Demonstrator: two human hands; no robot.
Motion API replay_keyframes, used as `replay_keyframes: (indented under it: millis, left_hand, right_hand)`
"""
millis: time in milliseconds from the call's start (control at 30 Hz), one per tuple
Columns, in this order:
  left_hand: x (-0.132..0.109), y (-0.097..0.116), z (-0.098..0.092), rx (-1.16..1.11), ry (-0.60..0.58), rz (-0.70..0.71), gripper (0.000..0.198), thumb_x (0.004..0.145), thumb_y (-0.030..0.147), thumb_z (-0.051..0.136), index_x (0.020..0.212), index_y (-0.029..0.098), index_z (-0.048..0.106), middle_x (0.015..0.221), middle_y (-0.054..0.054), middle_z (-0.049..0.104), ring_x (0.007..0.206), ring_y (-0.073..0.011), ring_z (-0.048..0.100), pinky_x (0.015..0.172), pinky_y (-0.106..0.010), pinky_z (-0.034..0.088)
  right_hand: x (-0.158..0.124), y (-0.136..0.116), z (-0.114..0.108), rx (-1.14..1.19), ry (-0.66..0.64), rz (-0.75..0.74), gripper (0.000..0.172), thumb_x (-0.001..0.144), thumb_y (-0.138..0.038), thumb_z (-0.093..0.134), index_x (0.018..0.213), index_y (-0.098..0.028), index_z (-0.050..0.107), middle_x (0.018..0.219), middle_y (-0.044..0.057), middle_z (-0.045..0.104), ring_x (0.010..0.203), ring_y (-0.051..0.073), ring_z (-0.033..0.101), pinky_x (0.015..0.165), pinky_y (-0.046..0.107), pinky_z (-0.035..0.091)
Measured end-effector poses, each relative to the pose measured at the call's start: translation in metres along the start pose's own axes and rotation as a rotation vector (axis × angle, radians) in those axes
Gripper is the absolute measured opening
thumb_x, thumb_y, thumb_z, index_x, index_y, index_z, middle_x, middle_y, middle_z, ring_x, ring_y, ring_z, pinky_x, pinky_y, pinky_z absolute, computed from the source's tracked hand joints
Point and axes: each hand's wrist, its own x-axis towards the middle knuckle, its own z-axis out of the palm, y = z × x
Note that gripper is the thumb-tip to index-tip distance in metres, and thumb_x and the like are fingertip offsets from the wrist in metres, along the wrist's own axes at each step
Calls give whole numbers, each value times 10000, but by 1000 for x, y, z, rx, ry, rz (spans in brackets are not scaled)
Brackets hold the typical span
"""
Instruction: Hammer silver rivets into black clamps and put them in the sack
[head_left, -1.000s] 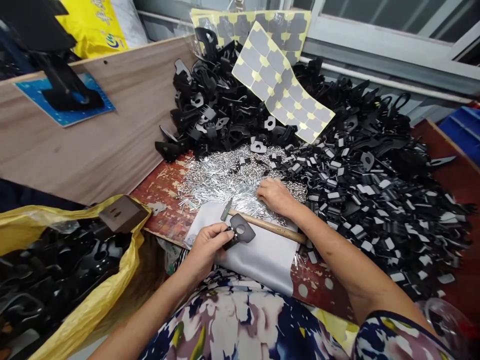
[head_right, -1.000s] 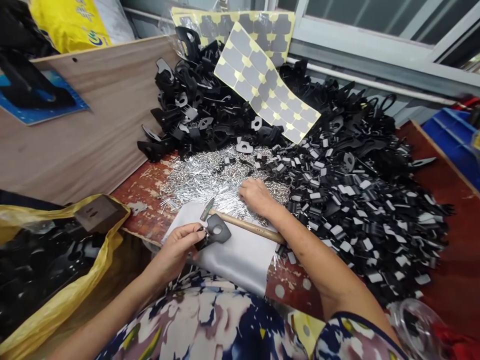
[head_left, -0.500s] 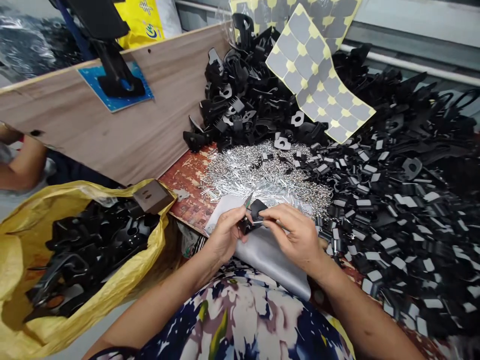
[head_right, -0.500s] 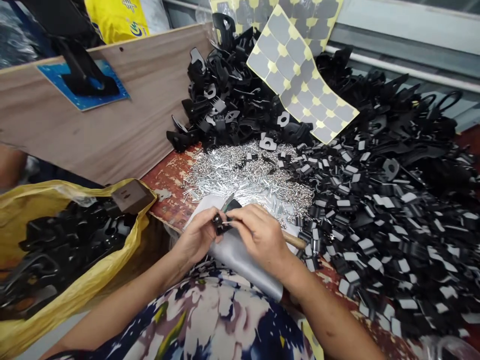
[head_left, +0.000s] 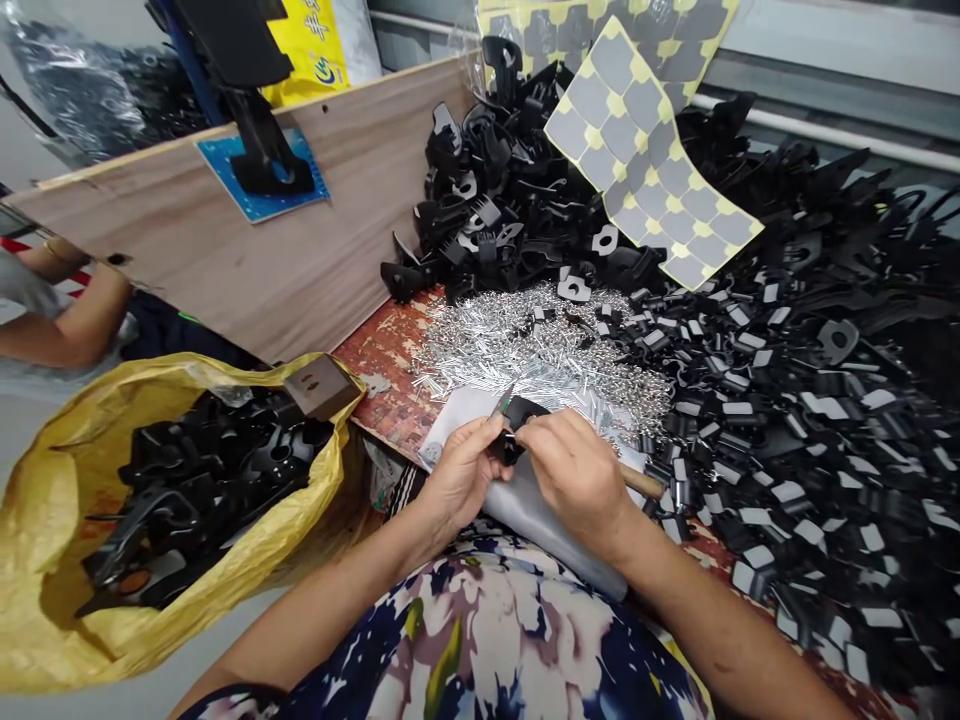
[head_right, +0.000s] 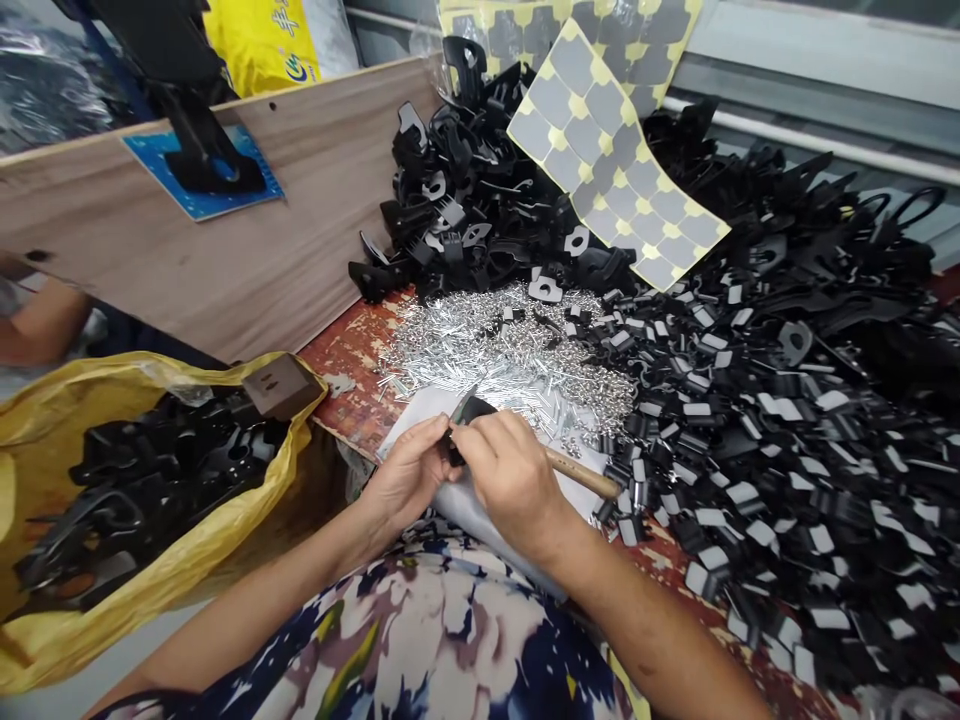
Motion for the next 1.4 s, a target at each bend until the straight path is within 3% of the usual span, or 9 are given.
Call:
replay_keyframes:
  millis: [267,433,567,733,867,967,1133,1300,1400]
  left_hand:
    - [0,-5,11,-51,122,85,397,607,312,929,638,167,561,646,59,511,593,-68,452,550,-178,413]
    - [-1,-7,10,-2,135,56,418,654,378,898,647,175,532,622,61,467,553,-79,423,493,-201,377]
    - [-14,-2,3,94,44,43,373,747,436,848,824,178,590,768,32,533,620,-99,484,519,-203,423]
    - [-48,19,-28,524,45,203,450,752,342,851,1079,237,560,898,30,608,634,-95,500,516,-171,392]
    - [-71,34,-65,884,132,120,400,976,502,551,1245,213,615,844,-4,637,534,-109,458,442,-202,348]
    - [-70,22,-77,908,145,90,495,971,576,499,1224,186,668,750,2,602,527,-127,477,443,-212,368]
    - [-50,-15,-75,1003,230,189,540,960,566,444,1170,152,720,666,22,548,462,-133,475,426,-234,378]
    - [-45,-24,-77,1092,252,271,490,992,493,390,1070,173,753,650,27,564,534,-145,522,512,-232,403]
    - [-46,-25,-77,1129,274,307,470,1001,474,380,934,188,747,628,30,548,563,-152,533,552,-237,404]
  right_hand:
    - [7,-22,14,-330,2,-278,257,969,-72,501,826,-190,680,713,57,592,705,219,454,673,388,416]
    - [2,-11,22,-210,-66,-121,309,1018,-120,456,807,-190,671,715,39,555,710,204,449,661,353,393]
    - [0,-7,23,-123,-17,-6,276,1040,-144,444,921,-175,691,761,47,592,758,203,504,703,336,431]
    - [-10,-9,16,162,-105,51,220,1049,-185,460,1135,-185,662,939,64,683,890,203,607,805,352,495]
    - [-35,20,0,-183,-330,215,165,1008,-299,580,1042,-179,689,971,111,659,912,267,579,778,405,445]
    - [-54,44,-10,-547,-488,266,167,934,-321,674,883,-162,679,909,133,621,908,300,526,756,404,369]
    - [-60,54,-11,-640,-548,229,164,918,-318,663,919,-154,650,928,122,631,912,284,529,769,377,328]
    - [-59,53,-9,-510,-611,297,173,941,-340,610,895,-173,622,879,99,667,826,254,593,694,339,350]
    - [-69,47,-17,-316,-659,453,216,958,-293,546,1135,-184,606,677,2,640,583,197,570,562,296,326]
